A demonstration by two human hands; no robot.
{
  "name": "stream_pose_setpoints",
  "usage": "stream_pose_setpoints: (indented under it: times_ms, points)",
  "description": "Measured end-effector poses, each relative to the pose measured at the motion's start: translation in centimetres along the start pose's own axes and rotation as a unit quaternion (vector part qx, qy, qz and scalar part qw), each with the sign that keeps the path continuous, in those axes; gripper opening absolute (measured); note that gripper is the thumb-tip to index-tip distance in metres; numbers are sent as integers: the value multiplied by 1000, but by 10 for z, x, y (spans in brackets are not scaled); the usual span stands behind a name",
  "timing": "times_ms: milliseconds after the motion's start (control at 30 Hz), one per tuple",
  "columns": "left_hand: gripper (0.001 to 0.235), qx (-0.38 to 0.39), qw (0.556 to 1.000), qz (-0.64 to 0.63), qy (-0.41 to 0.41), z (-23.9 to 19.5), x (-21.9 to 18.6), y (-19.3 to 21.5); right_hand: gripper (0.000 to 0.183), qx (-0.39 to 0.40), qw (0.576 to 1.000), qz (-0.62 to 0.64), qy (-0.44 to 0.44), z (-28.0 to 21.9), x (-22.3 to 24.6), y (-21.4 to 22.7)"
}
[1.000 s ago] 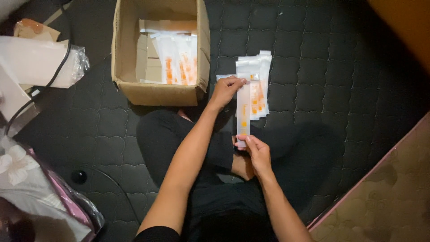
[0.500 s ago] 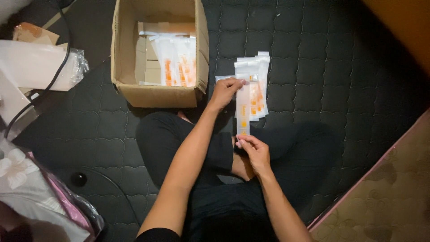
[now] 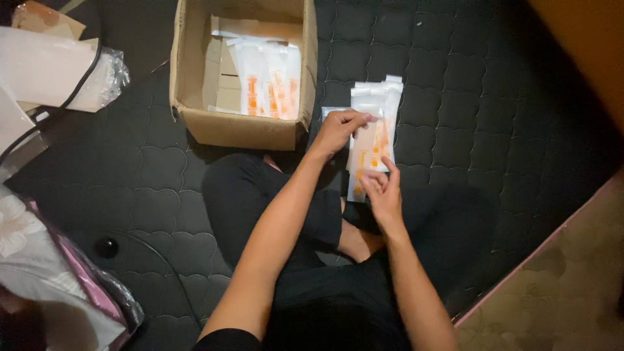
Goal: The person removes small white packets from a cardboard box by hand and organizes them into a stack on a padded floor mat.
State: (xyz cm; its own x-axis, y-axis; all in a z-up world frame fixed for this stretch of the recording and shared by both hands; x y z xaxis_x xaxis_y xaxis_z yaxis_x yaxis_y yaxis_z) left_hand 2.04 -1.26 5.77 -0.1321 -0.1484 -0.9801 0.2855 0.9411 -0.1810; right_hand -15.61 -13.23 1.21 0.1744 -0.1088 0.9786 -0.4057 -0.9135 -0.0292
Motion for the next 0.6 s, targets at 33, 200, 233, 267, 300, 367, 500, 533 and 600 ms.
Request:
stream_pose_setpoints:
  times_ms: [33,200,233,267,300,367,500,533,600]
  points:
    - [31,-2,1000,1,0,2,3,0,71,2,1000,0,0,14,-6,2]
    - [38,6,997,71,-7,17,35,-1,27,-2,996,-84,18,73,-68,10]
    - [38,7,998,69,-14,20,35,-2,27,-3,996,-85,25,75,-58,10]
    - [37,5,996,93,7,16,40,0,27,-20,997,-69,-2,69,-55,9]
    - [36,3,993,118,27,12,45,1,27,-37,998,-53,-29,63,-52,9]
    - [39,1,989,143,47,20,60,1,29,-58,997,-39,-41,62,-53,18]
    - [30,-10,941,329,-84,45,70,5,37,-118,991,56,-38,66,-47,24]
    - [30,-7,940,329,-86,44,68,6,37,-121,990,57,-36,66,-49,24]
    - [19,22,717,642,-271,37,55,-6,43,-129,989,72,-27,66,-51,25]
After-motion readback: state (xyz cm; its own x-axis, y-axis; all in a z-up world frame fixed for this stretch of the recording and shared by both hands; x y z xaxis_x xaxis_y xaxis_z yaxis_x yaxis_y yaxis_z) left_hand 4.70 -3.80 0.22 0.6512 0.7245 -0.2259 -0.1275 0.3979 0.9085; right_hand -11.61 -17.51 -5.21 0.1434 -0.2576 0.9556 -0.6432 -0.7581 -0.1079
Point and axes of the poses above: each hand's wrist, its own z-axis towards the middle knuckle, its own y-axis out of the back of the hand, x = y × z, the point moved 5 cm from there along z, towards the middle knuckle, and after that the axes turned 5 degrees about -x, right-handed, at the moved point
